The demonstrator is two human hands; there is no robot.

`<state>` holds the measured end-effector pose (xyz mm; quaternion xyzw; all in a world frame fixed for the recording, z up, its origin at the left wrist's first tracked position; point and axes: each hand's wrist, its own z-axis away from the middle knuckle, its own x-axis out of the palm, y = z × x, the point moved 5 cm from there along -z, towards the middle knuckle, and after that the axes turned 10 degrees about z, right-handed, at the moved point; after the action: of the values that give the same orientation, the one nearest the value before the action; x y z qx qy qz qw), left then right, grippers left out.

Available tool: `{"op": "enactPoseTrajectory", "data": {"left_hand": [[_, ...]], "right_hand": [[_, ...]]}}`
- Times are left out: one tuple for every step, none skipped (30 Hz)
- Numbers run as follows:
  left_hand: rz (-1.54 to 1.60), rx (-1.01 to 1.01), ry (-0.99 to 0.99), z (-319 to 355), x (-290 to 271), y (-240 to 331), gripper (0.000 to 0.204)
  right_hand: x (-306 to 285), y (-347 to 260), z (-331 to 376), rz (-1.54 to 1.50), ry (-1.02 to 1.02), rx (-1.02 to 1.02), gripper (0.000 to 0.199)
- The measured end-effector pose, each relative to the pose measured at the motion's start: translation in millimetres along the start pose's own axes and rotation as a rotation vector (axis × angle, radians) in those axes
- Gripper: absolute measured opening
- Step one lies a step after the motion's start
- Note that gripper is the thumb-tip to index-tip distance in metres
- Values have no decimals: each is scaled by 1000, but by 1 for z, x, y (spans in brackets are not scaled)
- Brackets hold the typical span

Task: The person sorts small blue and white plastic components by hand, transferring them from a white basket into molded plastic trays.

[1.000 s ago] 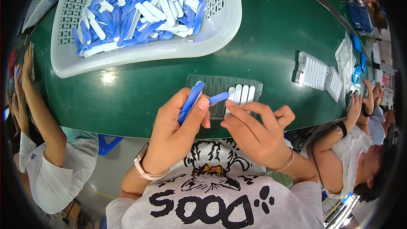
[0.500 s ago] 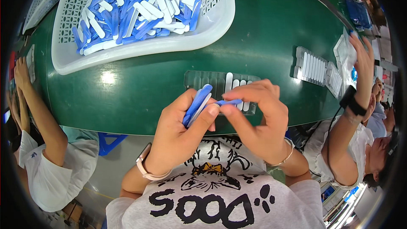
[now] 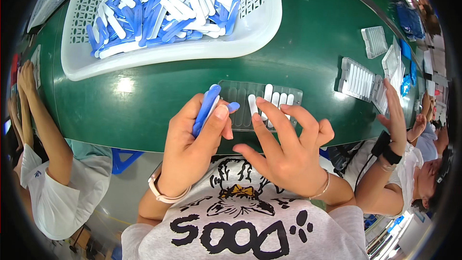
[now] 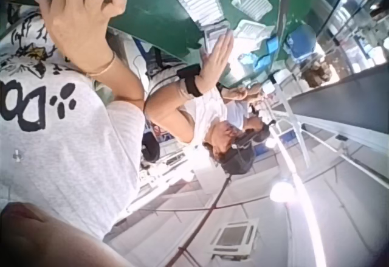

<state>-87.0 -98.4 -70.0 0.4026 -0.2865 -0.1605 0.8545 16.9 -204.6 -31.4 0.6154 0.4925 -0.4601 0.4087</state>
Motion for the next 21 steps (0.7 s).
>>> {"op": "enactPoseTrajectory", "data": {"left_hand": [[7,13,-14,0,1,0,20],[10,14,-19,-1,2,-1,20],[22,-1,-27,-2,3,-3,19],[33,-15,-36,-3,4,-5,19],[36,-14,-33,-2,3,-5,19],[83,-32,-33,-1,2,-6,18],[131,-50,-33,-1,2,-7,18],[131,-49,-34,-1,1,-8,18],[134,-47,-37,-1,0,-8,18],[136,-45,-38,-1,-1,-8,18],[137,-43,-45,-1,0,-8,18],[108,-37,-51,-2,1,-7,18],[80,-30,-56,-1,2,-6,18],[77,-27,-54,-1,1,-6,18],[93,-34,-60,-1,2,-7,18],[108,-40,-65,-1,2,-7,18],[108,-40,-62,-1,2,-7,18],[103,-34,-57,-1,2,-7,18],[99,-28,-52,-1,1,-6,18],[100,-30,-53,-1,1,-6,18],[107,-31,-51,-1,1,-6,18]], "right_hand": [[2,-2,1,38,-8,-11,43],[3,-1,0,44,-8,-11,43],[4,0,-2,71,-4,13,41],[5,1,-4,98,-1,37,40],[5,0,-5,98,-1,33,40],[6,-2,-7,108,-22,7,46],[7,-3,-7,117,-42,-19,52],[5,-4,-4,119,-41,-19,52],[3,-7,1,128,-63,-64,51],[3,-10,4,136,-83,-109,51],[1,-9,4,142,-82,-106,51],[-1,-8,4,123,-99,-90,52],[-2,-6,3,103,-116,-74,53],[-2,-5,0,101,-112,-74,53],[-2,0,-4,109,-82,4,51],[-3,6,-6,117,-52,82,49],[-1,11,-5,161,-98,65,55],[0,13,-3,159,-98,64,55],[3,13,0,143,-107,28,55],[4,13,3,130,-117,-5,56],[2,13,5,131,-120,-4,56]]}}
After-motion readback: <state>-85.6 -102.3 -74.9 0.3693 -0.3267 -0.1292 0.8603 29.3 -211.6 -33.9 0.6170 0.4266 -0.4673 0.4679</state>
